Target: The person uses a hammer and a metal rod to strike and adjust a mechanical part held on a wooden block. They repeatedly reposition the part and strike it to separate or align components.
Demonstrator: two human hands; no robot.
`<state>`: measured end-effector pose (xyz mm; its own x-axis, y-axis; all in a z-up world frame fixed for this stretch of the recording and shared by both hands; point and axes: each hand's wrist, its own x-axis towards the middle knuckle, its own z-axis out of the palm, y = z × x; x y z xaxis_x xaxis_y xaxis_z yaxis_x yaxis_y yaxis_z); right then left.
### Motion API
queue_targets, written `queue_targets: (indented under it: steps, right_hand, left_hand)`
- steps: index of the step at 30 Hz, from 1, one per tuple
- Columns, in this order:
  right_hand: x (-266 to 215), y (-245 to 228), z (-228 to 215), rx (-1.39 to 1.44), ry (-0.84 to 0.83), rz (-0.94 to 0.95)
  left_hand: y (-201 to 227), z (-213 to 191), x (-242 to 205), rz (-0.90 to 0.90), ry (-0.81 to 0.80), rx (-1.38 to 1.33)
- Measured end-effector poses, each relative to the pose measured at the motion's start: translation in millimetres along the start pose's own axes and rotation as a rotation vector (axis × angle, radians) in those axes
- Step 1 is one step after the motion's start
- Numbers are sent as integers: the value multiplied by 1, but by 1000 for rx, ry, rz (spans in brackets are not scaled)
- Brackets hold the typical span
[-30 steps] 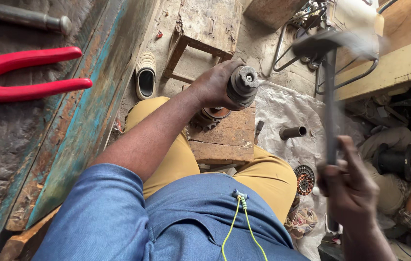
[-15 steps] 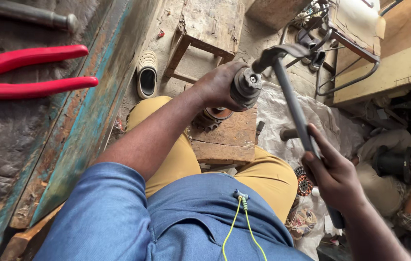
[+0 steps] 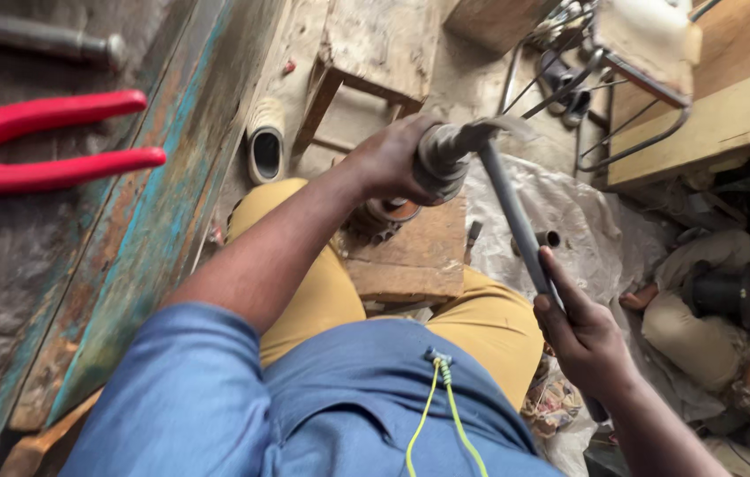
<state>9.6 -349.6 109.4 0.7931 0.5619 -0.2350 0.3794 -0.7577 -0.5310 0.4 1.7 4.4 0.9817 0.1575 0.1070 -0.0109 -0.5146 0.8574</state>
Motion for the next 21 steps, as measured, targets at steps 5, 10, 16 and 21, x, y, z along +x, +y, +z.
queue_targets:
  steps: [5,10,16,21]
  right_hand:
    - [-10,4,-19,89,178,-386]
    - [-25,14,-25,353,413,-543]
    - [-20,45,-7,389,272,-426]
    - [-20,62,16,464,227,-181]
  left_hand:
    - [-7,-7,1,-143,-12,-102]
    - [-17,3,8,-26,-10,-72]
    - [-28,5,4,55,56,-99]
    - [-20,6,4,55,64,-78]
